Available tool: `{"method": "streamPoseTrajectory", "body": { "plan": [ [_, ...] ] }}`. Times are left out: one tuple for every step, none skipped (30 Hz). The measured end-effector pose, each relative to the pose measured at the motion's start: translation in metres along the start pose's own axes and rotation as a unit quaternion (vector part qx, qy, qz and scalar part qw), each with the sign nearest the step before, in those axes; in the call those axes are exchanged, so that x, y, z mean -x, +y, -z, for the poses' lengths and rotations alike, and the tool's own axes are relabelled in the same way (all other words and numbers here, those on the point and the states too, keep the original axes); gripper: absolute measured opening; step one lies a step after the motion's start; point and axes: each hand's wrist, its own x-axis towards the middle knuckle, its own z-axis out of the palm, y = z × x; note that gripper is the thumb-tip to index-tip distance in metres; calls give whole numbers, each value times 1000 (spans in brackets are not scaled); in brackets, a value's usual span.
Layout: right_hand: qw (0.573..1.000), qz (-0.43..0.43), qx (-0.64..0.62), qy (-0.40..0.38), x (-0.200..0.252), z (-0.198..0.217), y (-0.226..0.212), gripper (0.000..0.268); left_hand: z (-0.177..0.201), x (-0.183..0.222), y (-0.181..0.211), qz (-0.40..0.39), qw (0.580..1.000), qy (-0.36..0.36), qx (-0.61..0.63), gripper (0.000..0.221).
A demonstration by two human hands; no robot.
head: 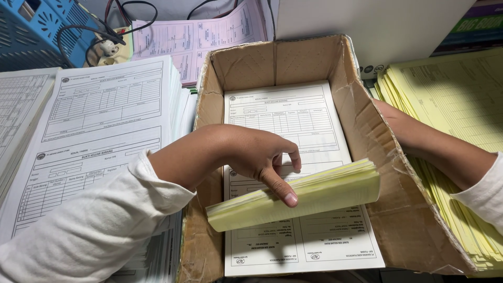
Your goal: The person collates paper documents by hand, transferring individual sheets from several stacks into a cardboard box. The person picks up pages from a white stack and a yellow stack, placing them in alternating layers within the box.
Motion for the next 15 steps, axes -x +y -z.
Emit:
{"method": "streamPoseTrajectory", "body": {
  "plan": [
    [1000, 0, 0, 3, 0, 0, 0, 40, 0, 0, 0, 0, 1000, 0, -3, 86],
    [1000, 0, 0, 3, 0, 0, 0, 40, 0, 1, 0, 0, 1000, 0, -3, 86],
    [1000, 0, 0, 6, 0, 1, 1, 40, 0, 1, 1, -1, 1000, 1, -3, 86],
    [1000, 1, 0, 9, 1, 2, 2, 40, 0, 2, 2, -2, 1000, 2, -3, 87],
    [1000, 1, 0, 9, 1, 2, 2, 40, 0, 2, 2, -2, 1000, 2, -4, 87],
    [1000, 1, 0, 13, 1, 3, 2, 40, 0, 2, 2, 1, 1000, 2, -3, 87],
    [1000, 1, 0, 16, 1, 3, 2, 40, 0, 2, 3, 4, 1000, 2, -3, 87],
    [1000, 1, 0, 16, 1, 3, 2, 40, 0, 1, 2, 3, 1000, 2, -3, 87],
    [1000, 1, 0, 19, 1, 3, 2, 40, 0, 0, 1, 4, 1000, 4, -2, 87],
    [1000, 1, 0, 23, 1, 3, 2, 40, 0, -1, 0, 4, 1000, 5, -2, 86],
    [1000, 1, 0, 23, 0, 3, 1, 40, 0, 0, 1, 5, 1000, 5, -2, 86],
    [1000, 1, -1, 26, 0, 2, 0, 40, 0, 2, 2, 5, 1000, 9, -4, 86],
    [1000, 2, -1, 30, 0, 2, 0, 40, 0, 3, 3, 6, 1000, 13, -6, 86],
    [1000, 2, -2, 30, 1, 1, 0, 40, 0, 2, 3, 6, 1000, 12, -7, 86],
    [999, 3, -3, 34, 1, 1, -1, 40, 0, 1, 3, 7, 1000, 13, -5, 85]
  ]
}}
